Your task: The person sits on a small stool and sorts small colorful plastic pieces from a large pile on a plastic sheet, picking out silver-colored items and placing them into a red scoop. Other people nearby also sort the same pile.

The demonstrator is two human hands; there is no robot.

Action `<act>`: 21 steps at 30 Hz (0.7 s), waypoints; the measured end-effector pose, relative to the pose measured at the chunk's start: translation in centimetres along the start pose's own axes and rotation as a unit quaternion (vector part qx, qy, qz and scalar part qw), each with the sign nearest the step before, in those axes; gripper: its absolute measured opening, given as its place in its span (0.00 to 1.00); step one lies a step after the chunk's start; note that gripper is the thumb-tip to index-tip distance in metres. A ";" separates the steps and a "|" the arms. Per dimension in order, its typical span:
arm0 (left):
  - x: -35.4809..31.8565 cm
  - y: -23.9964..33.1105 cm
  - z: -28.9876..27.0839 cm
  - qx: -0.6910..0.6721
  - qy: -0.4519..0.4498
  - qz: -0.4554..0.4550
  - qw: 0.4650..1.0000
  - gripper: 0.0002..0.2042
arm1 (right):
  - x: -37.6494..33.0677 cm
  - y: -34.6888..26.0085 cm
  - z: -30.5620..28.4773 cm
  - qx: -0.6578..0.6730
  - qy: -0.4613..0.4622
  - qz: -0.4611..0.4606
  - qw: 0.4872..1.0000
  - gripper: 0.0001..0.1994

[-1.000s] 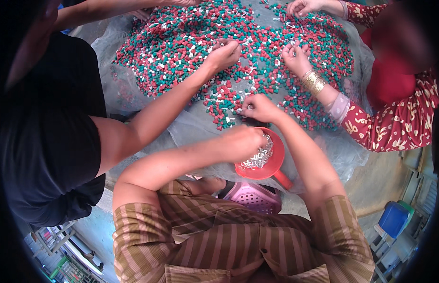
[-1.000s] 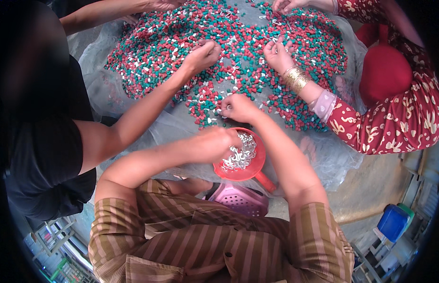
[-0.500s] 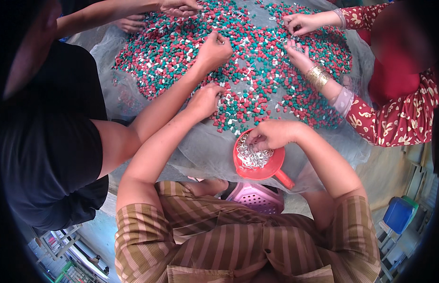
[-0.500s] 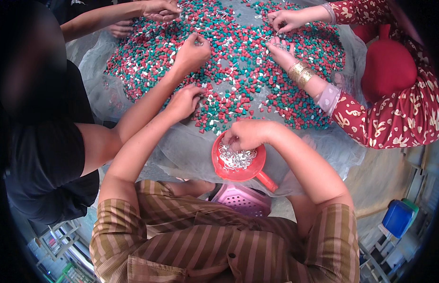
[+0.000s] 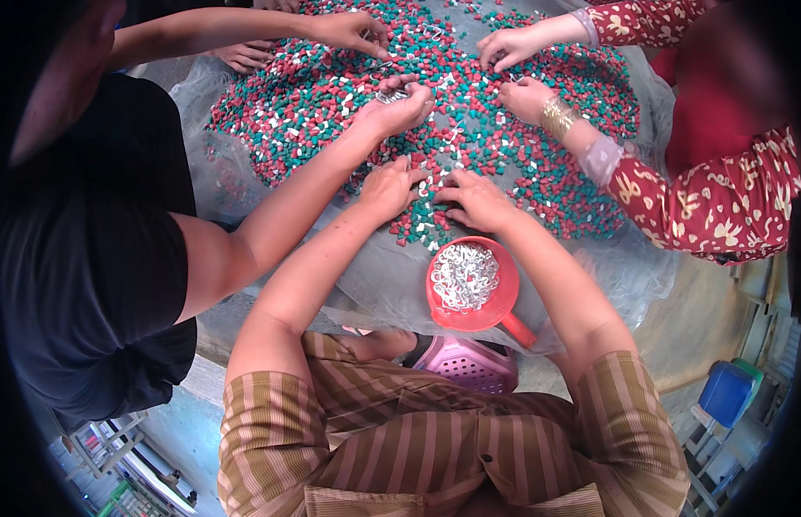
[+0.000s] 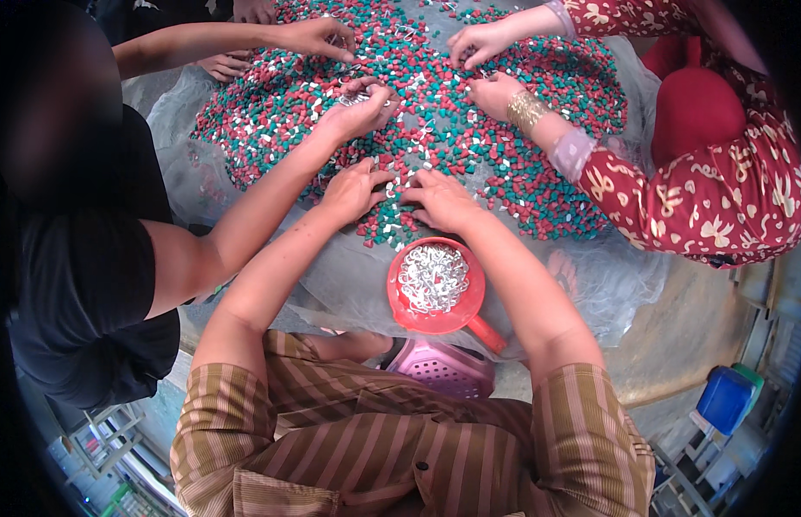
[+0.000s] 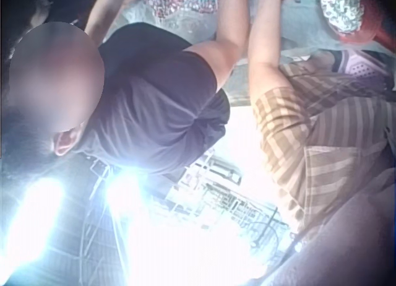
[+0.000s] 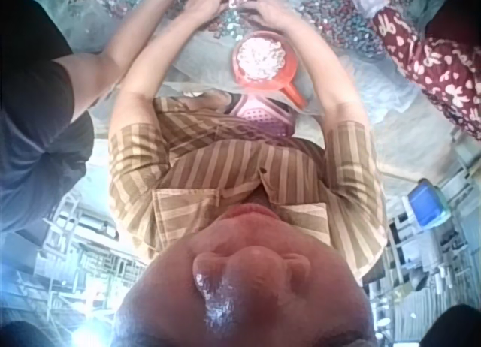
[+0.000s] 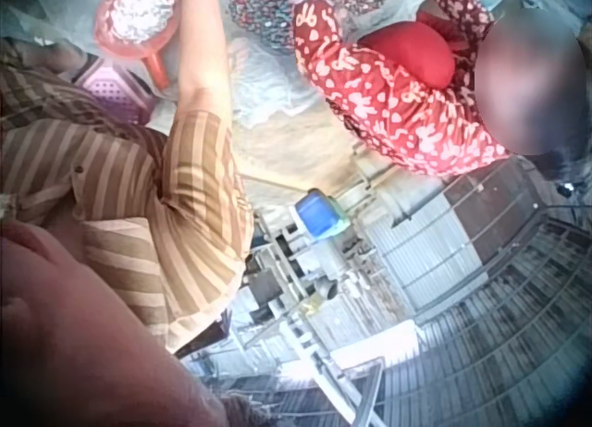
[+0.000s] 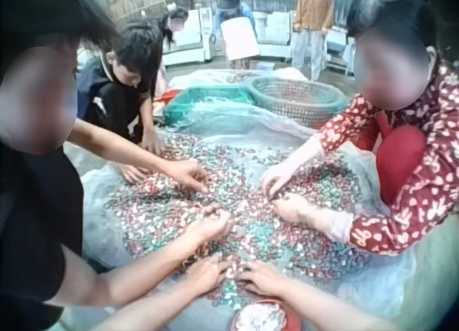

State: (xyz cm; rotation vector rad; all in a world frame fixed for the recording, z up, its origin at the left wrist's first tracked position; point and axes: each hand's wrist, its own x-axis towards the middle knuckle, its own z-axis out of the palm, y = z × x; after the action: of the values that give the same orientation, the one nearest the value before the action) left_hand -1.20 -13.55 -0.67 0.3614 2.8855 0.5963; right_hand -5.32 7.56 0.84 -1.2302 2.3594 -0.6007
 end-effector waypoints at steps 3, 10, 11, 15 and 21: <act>-0.3 -0.1 -0.6 -0.009 0.001 0.001 1.000 0.18 | -1.9 2.0 -0.9 -0.076 -0.008 0.107 0.991 0.13; 0.3 -0.1 0.4 -0.026 0.024 0.037 0.999 0.19 | -2.6 1.4 -2.1 -0.091 0.079 0.152 0.981 0.14; 0.4 -0.2 0.3 -0.017 0.019 0.041 0.999 0.18 | -2.2 1.0 -1.7 -0.052 0.090 0.093 0.990 0.16; 0.3 -0.1 0.1 -0.037 0.062 0.040 0.997 0.16 | -1.6 -0.6 0.3 -0.070 0.103 -0.028 0.992 0.18; 0.8 -1.4 -0.1 -0.176 0.005 0.008 0.984 0.14 | -3.0 3.4 -0.6 -0.102 0.141 0.159 0.972 0.11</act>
State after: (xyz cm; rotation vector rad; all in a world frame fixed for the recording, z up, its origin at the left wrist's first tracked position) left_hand -2.24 -14.64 -1.30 0.3267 2.7118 1.0913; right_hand -6.28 11.95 -0.10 -0.8590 2.8400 -0.4590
